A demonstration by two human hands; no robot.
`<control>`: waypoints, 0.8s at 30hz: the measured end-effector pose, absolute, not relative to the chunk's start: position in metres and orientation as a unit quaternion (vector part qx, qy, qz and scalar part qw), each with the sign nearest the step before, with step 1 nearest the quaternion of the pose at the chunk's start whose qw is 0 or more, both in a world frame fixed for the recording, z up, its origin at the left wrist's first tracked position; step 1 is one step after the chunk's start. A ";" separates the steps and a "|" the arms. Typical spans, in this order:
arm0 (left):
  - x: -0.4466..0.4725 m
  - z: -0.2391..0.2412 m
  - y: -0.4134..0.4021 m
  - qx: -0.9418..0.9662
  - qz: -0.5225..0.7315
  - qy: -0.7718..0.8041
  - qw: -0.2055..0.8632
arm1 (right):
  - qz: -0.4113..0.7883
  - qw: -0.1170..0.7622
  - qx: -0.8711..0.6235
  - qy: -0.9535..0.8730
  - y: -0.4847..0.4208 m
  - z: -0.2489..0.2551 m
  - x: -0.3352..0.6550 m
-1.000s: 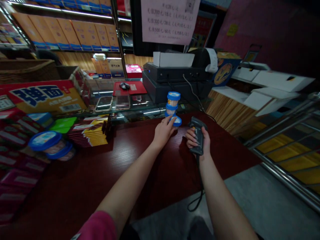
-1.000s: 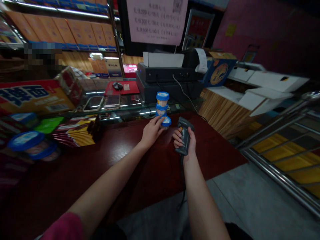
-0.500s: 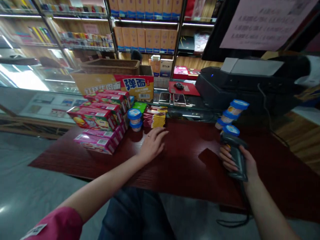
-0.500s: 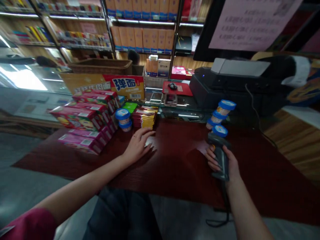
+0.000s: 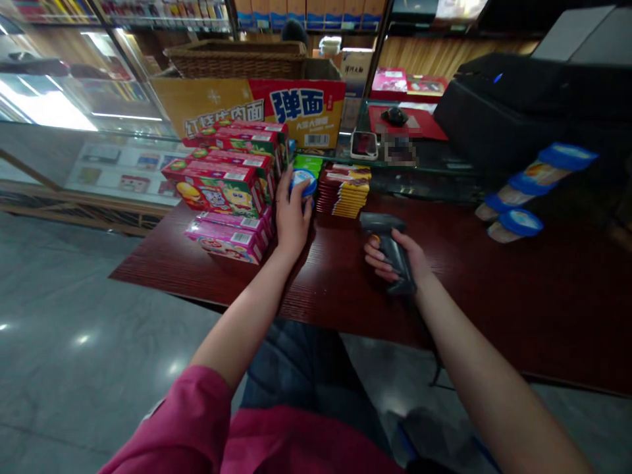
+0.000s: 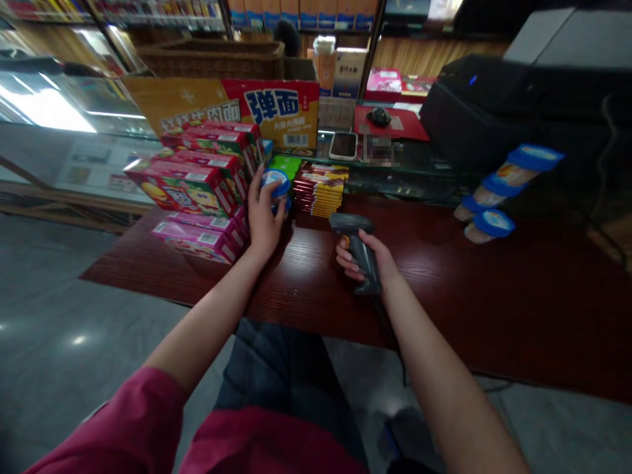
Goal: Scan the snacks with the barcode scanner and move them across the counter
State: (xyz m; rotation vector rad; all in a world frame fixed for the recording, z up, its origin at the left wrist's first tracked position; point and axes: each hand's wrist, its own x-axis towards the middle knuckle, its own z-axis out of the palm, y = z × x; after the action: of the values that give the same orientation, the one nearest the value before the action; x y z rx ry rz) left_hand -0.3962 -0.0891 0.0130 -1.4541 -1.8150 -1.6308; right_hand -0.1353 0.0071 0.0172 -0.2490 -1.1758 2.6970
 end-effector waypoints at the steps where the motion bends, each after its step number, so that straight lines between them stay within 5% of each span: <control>1: -0.397 0.013 -0.090 -0.512 -0.574 -0.623 0.145 | 0.910 0.085 -0.079 -0.398 0.006 0.017 -0.142; 11: -0.387 0.020 -0.113 -0.529 -0.591 -0.585 0.167 | 0.903 0.100 -0.103 -0.405 0.007 0.020 -0.139; 24: -0.355 -0.003 -0.089 -0.519 -0.618 -0.532 -0.258 | 0.907 0.102 -0.108 -0.394 0.017 0.020 -0.112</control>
State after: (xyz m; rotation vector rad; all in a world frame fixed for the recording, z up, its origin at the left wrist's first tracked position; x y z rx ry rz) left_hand -0.3549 -0.0890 -0.0031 -1.9675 -2.0155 -2.3417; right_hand -0.1116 0.0174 0.0197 -0.3202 -1.1644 2.6766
